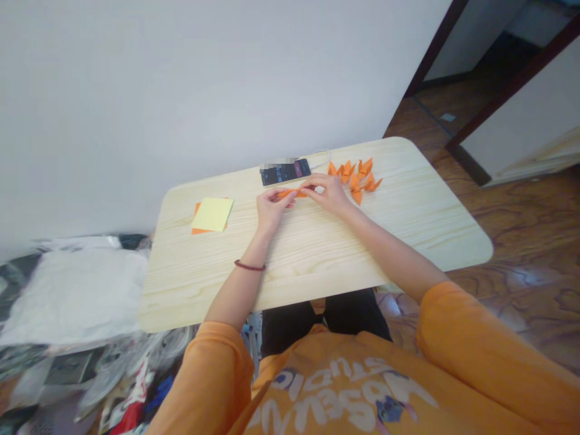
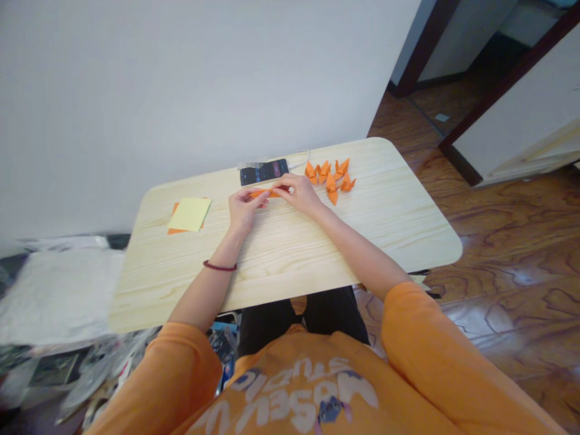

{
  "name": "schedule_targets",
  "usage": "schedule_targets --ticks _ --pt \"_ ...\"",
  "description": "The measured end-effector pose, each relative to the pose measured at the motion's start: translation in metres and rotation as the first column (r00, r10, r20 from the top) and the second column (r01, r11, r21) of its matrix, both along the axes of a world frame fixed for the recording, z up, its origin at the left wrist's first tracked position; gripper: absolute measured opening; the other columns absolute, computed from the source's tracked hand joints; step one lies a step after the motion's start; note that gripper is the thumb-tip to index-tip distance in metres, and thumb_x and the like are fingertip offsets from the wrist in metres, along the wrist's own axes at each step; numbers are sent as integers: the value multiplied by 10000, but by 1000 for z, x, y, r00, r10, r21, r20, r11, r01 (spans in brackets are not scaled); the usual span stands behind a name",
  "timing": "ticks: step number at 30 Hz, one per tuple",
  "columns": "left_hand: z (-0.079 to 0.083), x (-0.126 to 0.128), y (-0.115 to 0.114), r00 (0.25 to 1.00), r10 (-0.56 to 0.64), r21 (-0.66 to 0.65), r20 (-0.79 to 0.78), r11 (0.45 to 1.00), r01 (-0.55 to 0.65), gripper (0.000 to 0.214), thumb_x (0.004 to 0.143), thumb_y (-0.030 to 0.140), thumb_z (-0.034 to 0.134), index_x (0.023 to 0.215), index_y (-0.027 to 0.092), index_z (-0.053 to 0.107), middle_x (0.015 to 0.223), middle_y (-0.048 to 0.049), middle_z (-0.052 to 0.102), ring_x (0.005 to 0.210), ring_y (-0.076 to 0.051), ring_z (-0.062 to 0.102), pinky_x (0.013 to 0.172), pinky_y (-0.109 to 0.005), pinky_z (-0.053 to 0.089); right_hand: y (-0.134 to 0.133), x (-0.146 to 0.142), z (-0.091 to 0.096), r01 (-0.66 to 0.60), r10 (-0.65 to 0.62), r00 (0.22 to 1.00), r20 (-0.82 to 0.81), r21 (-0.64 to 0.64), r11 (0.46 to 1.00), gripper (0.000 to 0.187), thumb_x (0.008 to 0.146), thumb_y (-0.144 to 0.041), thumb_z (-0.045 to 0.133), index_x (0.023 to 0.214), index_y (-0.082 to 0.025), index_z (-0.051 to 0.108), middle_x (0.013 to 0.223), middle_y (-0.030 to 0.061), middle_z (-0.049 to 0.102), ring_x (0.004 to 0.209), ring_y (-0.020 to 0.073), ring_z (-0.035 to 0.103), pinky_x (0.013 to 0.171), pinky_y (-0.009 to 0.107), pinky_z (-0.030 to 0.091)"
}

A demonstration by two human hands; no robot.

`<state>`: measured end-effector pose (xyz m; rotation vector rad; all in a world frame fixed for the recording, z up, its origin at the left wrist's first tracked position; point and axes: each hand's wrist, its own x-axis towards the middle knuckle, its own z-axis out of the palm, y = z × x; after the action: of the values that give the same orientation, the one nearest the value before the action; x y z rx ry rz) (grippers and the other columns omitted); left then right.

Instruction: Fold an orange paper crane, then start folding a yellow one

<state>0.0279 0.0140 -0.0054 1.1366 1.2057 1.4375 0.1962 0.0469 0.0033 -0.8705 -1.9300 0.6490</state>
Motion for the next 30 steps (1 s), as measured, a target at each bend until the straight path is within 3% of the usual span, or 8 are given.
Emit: schedule_targets --ticks 13,21,30 --pt "0 -3 2 1000 8 106 -21 994 -6 266 580 318 831 685 169 637 709 -3 671 601 -88 597 539 -201 479 0 0 -1 -7 7 1000 -25 -27 1000 214 840 -364 616 806 -189 735 784 51 691 673 157 587 675 305 477" --pt "1 -6 2 995 -6 81 -98 997 14 259 620 316 811 820 175 726 806 -48 727 679 -125 645 577 -222 487 1 0 -3 -6 6 1000 -5 -38 999 223 843 -376 612 825 -197 743 801 49 691 698 161 589 691 308 479" --pt "4 -4 1 996 2 80 -89 997 6 214 605 318 823 722 168 724 718 -32 713 583 -100 596 593 -237 489 1 0 -3 2 -2 1000 6 -36 999 178 832 -317 616 809 -195 744 789 44 692 688 155 585 682 298 473"
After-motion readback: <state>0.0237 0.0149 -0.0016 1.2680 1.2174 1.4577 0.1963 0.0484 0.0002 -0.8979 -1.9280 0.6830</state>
